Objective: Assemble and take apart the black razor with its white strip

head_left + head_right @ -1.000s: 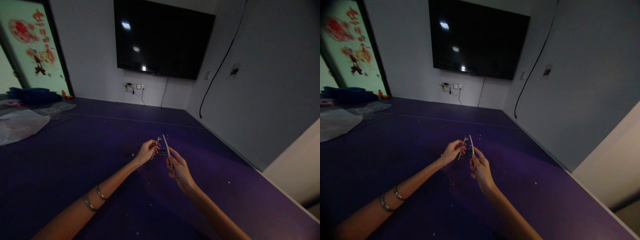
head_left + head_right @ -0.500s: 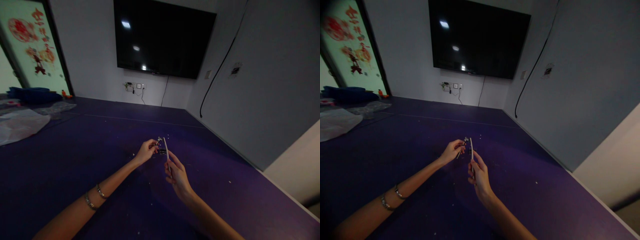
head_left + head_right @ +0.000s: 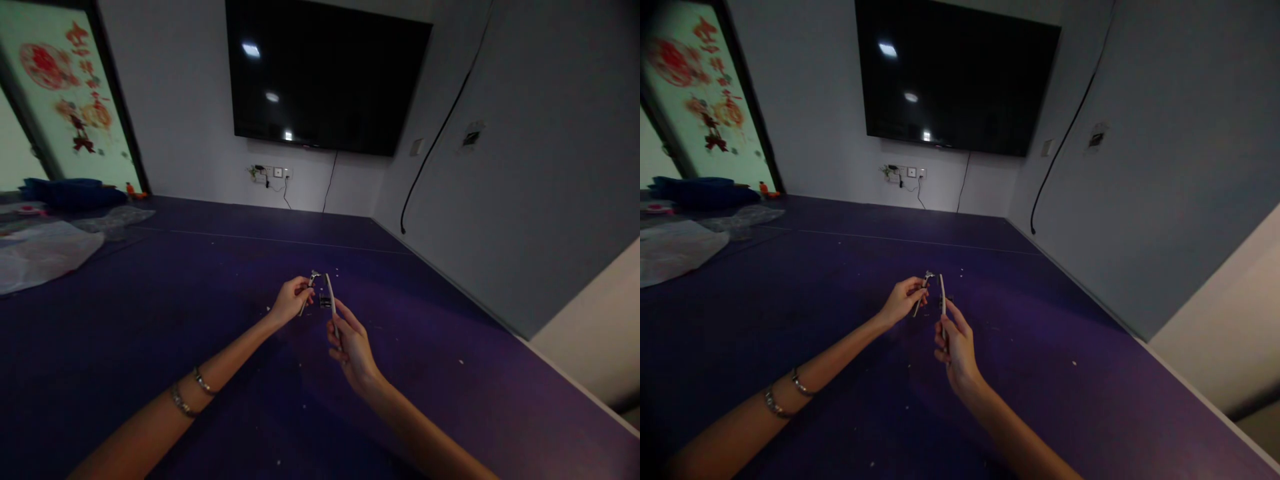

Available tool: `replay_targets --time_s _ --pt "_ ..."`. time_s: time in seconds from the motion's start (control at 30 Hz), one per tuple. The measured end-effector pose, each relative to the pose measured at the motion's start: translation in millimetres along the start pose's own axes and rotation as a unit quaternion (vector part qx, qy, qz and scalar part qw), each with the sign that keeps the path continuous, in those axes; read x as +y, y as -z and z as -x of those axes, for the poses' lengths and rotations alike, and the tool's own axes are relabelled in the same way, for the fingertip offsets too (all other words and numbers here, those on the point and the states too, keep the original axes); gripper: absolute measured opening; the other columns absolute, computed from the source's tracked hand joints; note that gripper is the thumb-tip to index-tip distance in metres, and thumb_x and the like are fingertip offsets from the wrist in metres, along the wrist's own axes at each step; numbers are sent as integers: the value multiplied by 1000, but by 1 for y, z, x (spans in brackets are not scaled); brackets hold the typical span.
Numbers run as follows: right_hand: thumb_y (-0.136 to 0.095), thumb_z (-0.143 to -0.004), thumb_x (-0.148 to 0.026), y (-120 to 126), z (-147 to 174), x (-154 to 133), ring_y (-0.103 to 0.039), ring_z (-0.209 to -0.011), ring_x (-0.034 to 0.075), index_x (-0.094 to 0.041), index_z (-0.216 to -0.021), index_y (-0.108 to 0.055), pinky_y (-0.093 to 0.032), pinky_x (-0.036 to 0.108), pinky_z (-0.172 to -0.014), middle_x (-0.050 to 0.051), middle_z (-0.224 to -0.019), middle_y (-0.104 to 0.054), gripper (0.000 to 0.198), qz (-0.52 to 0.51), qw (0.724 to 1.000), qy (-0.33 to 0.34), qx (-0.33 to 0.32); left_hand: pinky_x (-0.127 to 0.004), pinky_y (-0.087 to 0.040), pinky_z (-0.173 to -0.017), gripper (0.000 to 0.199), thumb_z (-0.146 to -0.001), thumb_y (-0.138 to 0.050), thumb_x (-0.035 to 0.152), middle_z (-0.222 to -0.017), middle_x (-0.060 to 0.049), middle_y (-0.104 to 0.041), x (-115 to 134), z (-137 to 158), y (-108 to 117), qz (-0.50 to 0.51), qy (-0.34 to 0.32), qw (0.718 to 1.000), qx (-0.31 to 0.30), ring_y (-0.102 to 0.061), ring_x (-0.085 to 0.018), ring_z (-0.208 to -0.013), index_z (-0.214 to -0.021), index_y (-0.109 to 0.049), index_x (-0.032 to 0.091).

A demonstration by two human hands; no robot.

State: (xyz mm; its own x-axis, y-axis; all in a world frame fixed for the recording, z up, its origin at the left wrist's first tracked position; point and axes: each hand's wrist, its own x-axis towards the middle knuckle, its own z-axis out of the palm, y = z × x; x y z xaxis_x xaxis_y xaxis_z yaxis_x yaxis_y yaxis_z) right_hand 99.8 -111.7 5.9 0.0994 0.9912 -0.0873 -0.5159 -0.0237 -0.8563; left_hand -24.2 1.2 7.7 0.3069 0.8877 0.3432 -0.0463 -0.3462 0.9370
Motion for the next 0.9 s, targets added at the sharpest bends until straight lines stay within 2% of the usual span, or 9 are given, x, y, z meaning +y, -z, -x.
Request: replay_targets --time_s 0.13,0.37,0.47,0.67,0.9 --pt "-63 -69 -30 -2 -4 1 -32 -42 3 -24 -120 -51 -13 14 -34 -5 -61 -47 52 -7 1000 10 6 -24 -45 -54 11 -71 -56 16 -64 0 -58 -2 2 0 -9 5 1000 -19 -56 -11 -52 -81 -55 13" --pt "-62 -71 -32 -4 -2 4 -32 -41 3 -26 -121 -49 -13 13 -34 -5 -62 -47 53 -2 1000 2 1 -24 -45 -51 11 -71 -57 17 -63 0 -59 -3 1 1 -16 8 1000 7 -57 -11 -52 -80 -55 13" --pt "-62 -71 -31 -6 -3 3 -32 -42 3 -25 -120 -50 -13 13 -34 -5 -62 -47 51 -10 1000 13 7 -23 -45 -51 11 -70 -58 17 -60 1 -58 -4 3 1 -19 10 1000 0 -57 -12 -52 -80 -55 13" --pt "-63 -70 -33 -7 1 9 -33 -42 3 -25 -122 -48 -13 13 -34 -5 -61 -46 54 -13 1000 -7 6 -23 -44 -50 10 -70 -59 19 -57 1 -58 -2 2 0 -30 12 999 1 -57 -12 -51 -78 -55 13" --pt "-64 -69 -31 -8 -2 4 -33 -42 3 -25 -120 -50 -13 13 -34 -5 -61 -47 53 -17 1000 12 13 -23 -44 -50 9 -69 -59 17 -55 2 -57 -5 4 -2 -22 19 999 -13 -57 -11 -50 -77 -54 13"
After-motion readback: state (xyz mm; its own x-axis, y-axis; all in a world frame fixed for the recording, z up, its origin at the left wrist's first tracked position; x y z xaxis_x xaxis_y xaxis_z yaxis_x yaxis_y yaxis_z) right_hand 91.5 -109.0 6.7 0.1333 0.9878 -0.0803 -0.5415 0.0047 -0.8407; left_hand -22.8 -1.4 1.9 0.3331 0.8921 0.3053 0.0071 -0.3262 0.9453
